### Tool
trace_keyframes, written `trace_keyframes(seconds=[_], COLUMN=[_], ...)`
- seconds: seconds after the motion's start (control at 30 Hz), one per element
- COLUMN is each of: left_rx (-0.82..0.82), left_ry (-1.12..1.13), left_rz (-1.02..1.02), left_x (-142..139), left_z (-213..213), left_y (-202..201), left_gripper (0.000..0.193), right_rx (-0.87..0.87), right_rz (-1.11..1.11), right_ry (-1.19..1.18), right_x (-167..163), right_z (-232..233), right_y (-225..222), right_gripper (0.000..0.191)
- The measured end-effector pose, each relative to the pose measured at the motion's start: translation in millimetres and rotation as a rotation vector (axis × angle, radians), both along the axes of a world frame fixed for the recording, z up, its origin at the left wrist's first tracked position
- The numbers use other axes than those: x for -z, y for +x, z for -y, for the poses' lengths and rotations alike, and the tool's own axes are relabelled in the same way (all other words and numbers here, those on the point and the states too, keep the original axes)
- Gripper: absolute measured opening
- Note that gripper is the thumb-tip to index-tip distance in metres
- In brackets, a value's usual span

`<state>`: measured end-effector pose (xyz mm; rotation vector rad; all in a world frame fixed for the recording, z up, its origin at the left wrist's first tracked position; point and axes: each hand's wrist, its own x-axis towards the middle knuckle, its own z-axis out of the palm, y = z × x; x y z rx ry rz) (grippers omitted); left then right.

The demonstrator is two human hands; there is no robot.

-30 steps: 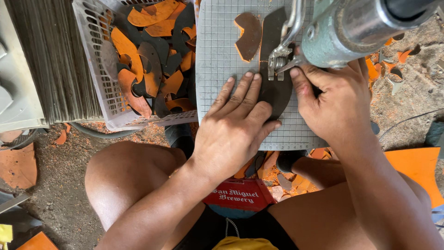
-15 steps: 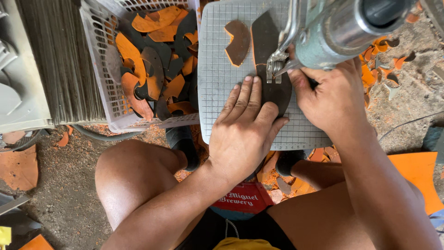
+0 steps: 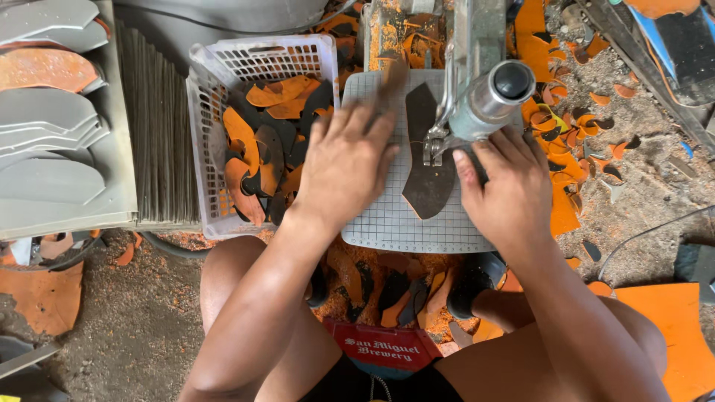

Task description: The person uses a manual cutting machine to cut orange and black shoe parts on a gridded cutting mat. They repeatedly pick up pieces from a nearby basket, position them under the cutting head, and cut along marked lines before placing the finished pieces back into the basket.

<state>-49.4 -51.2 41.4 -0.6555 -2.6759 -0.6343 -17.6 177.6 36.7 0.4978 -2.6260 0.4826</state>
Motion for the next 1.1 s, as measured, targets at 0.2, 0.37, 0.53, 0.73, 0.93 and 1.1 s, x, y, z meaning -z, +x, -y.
trace_keyframes(seconds=[0.2, 0.37, 0.53, 0.73, 0.93, 1.1], left_rx=[0.138, 0.23, 0.244, 0.22, 0.185, 0.163], left_ry=[-0.005, -0.083, -0.195, -0.175, -0.175, -0.133], left_rz=[0.282, 0.317, 0.287, 0.267, 0.221, 0.186], left_x=[1.8, 3.6, 3.3, 14.0, 21.2, 20.8], left_z=[6.4, 0.9, -3.2, -7.6, -10.4, -10.7], left_y=[10.7, 18.4, 24.3, 32.4, 36.3, 38.2], left_gripper=[0.039, 0.043, 0.061, 0.06, 0.055, 0.054], right_rx=[0.058, 0.049, 0.05, 0.005, -0.016, -0.028], right_rz=[0.07, 0.068, 0.169, 0.24, 0.269, 0.285], right_ry=[0.035, 0.105, 0.016, -0.014, -0.043, -0.027], right_x=[-14.2, 0.0, 6.4, 6.2, 5.0, 5.6], right_z=[22.2, 28.6, 23.8, 20.0, 17.3, 14.5], right_y=[42.7, 44.7, 40.1, 36.5, 32.8, 28.8], right_gripper=[0.048, 0.053, 0.051, 0.047, 0.046, 0.046])
